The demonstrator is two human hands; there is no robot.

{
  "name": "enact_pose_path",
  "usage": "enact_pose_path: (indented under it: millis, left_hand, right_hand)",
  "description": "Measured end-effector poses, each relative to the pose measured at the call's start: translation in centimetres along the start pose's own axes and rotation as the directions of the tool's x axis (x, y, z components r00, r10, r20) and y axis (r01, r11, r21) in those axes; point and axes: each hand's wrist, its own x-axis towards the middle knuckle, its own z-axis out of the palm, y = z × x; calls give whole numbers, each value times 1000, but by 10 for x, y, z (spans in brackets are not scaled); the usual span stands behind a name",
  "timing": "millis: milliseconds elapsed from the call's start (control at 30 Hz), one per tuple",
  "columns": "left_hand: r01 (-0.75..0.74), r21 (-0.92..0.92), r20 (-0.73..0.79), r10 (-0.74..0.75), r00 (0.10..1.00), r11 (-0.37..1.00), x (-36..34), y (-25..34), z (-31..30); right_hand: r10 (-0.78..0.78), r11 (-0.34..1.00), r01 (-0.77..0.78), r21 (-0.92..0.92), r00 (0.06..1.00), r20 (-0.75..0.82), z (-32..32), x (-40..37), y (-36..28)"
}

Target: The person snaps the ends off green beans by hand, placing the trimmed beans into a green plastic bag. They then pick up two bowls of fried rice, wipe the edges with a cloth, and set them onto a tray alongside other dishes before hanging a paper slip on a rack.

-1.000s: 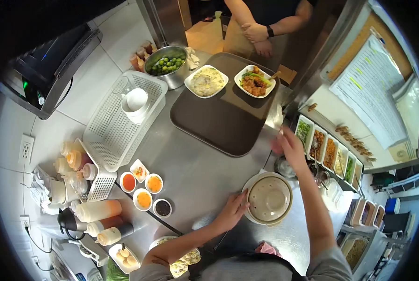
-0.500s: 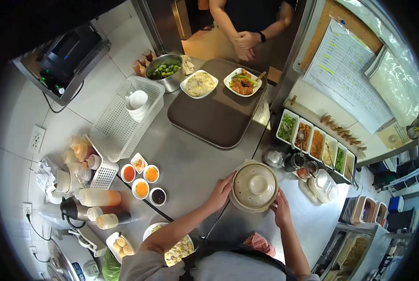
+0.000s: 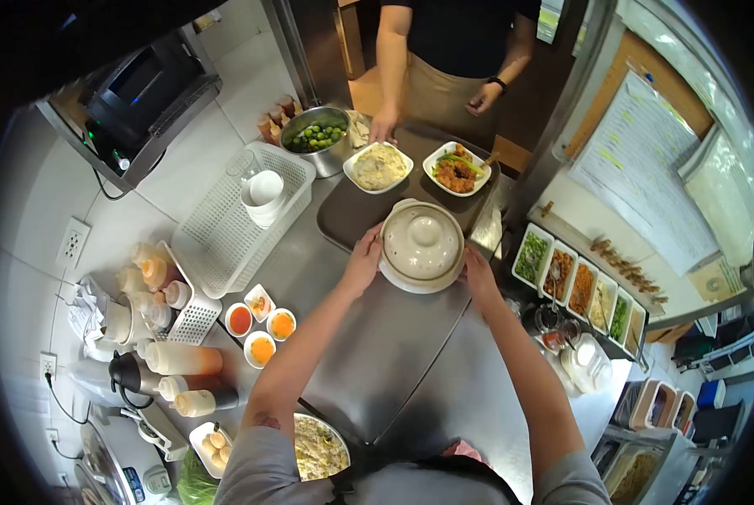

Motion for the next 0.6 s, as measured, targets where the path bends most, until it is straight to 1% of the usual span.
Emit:
enact_pose_path:
  millis: [33,67,100,133,167,200,233,267,300,333,367,400,433,467,500,533,567,600]
  left_hand:
    - [-7,19,16,6,1000,1000,12,1,-5]
    - [6,-13,21,-6,1000,1000,21,-3,-8]
    - [18,-46,23,-17,1000,999,30,-10,-10]
    - [27,-77,18,-26,1000,997,38,-12,-14]
    - [-3,-156,10,5,1000,988,40,-16,-14]
    - [-139,-103,11,141,990,985,55,-41,-20]
    - [-147,-65,-10,146,989,987,57,-44,-21]
    - [-212,-89,-1,212,977,973,54,-40,-22]
    - [-274,-59,-42,271,962,960,56,-49,-23]
    - [-193,-46,-27,192,981,980,57,-51,-27]
    - [-194,17,-28,194,981,981,46,-32,-29]
    - [-296,317,-107,344,933,901,57,-51,-39]
    - [-290,432,-139,381,914,854,46,-29,-49]
    - [-274,541,-160,417,895,795,26,3,-53]
    - [-321,550,-211,500,840,771,9,35,-61]
    - [-367,561,-252,575,778,742,-9,70,-73]
    - [-409,572,-287,641,712,711,-23,104,-84]
    - [-357,567,-458,644,612,743,-30,134,-95]
  right_hand:
    - [10,999,-10,-40,1000,-5,0,25,6]
    - [20,997,-21,-81,1000,-8,-2,48,15]
    - [-23,988,14,-155,998,-56,-4,72,29]
    - [25,973,-45,-225,996,-89,-3,76,24]
    - [13,961,-27,-276,998,-54,-1,78,18]
    - [-7,945,5,-327,1000,-5,-2,85,17]
    - [-10,957,46,-288,992,123,-12,94,22]
    - [-18,966,82,-245,968,252,-13,100,26]
    - [1,977,50,-205,970,242,-1,74,4]
    - [18,986,21,-165,973,230,6,36,-26]
    - [-51,978,99,-184,967,252,1,26,-21]
    - [-120,964,176,-197,956,269,-8,16,-8]
    - [-229,939,270,-213,953,200,-15,2,12]
    - [-318,889,373,-265,920,228,-24,-27,19]
    - [-304,759,431,-489,898,320,-27,-66,5]
    - [-289,725,439,-531,893,344,-41,-90,25]
    - [-87,742,285,-607,939,334,-42,-132,18]
    - [38,598,229,-769,949,312,-52,-163,30]
